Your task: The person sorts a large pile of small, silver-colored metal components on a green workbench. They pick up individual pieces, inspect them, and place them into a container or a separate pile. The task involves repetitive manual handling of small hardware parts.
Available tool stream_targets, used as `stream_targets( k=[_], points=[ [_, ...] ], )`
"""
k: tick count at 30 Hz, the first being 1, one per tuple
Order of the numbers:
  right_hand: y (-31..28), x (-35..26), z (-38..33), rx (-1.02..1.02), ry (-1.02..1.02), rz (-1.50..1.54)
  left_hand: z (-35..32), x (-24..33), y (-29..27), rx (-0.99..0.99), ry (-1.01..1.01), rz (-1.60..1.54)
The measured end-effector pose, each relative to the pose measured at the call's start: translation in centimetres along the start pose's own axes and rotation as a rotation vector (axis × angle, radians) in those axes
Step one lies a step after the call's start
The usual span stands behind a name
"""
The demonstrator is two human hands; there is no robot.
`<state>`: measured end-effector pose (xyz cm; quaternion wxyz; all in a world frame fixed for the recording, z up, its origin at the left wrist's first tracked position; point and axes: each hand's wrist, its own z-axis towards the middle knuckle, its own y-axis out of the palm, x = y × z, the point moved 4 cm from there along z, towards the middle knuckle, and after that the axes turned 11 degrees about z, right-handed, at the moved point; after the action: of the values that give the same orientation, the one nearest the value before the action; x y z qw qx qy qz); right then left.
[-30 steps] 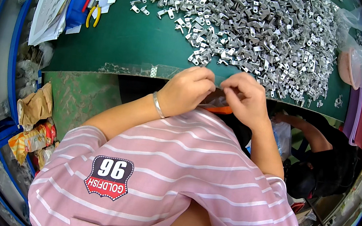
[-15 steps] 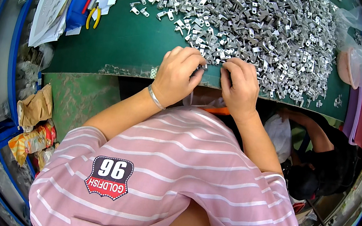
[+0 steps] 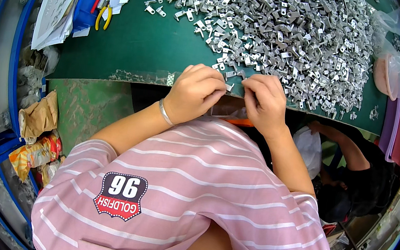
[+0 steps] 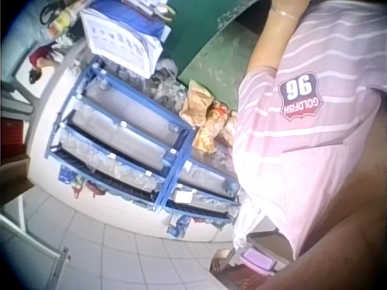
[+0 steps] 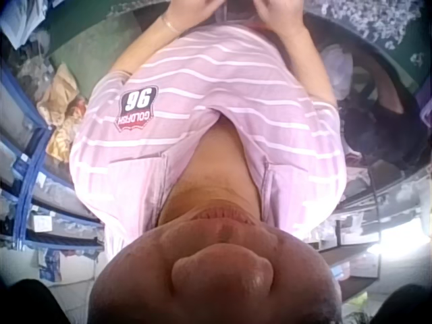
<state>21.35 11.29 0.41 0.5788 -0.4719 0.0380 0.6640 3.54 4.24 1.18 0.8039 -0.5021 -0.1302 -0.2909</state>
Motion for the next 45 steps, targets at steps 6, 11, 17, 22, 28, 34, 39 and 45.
stream_targets(
  k=[6, 11, 17, 22, 28, 34, 39, 45],
  points=[
    [0.8, -0.5, 0.9, 0.106, 0.02, -0.015, 0.0, -0.1, 0.0, 0.016, -0.079, -0.008],
    [0.1, 0.0, 0.2, 0.056, 0.131, 0.07, -0.2, 0.3, 0.7, -0.05, -0.03, 0.072],
    [-0.7, -1.1, 0.3, -0.137, 0.037, 0.217, -0.3, 0.1, 0.2, 0.012, 0.007, -0.013],
    [1.5, -1.0, 2.3, -0.027, 0.024, 0.14, 1.1, -1.5, -0.7, 0.03, -0.204, 0.185],
    [1.0, -0.6, 1.5, -0.165, 0.034, 0.161, 0.3, -0.7, -0.1, -0.018, -0.071, 0.065],
    [-1.1, -0.5, 0.7, -0.278, 0.056, 0.235, 0.2, 0.9, 0.4, -0.057, 0.009, -0.118],
    [0.8, -0.6, 3.5, -0.104, -0.025, -0.198, 2.6, -0.9, -0.1, 0.123, -0.17, 0.194],
    [0.8, -0.6, 1.5, -0.093, -0.022, -0.046, 1.3, -0.7, 0.9, -0.051, -0.116, -0.01]
  ],
)
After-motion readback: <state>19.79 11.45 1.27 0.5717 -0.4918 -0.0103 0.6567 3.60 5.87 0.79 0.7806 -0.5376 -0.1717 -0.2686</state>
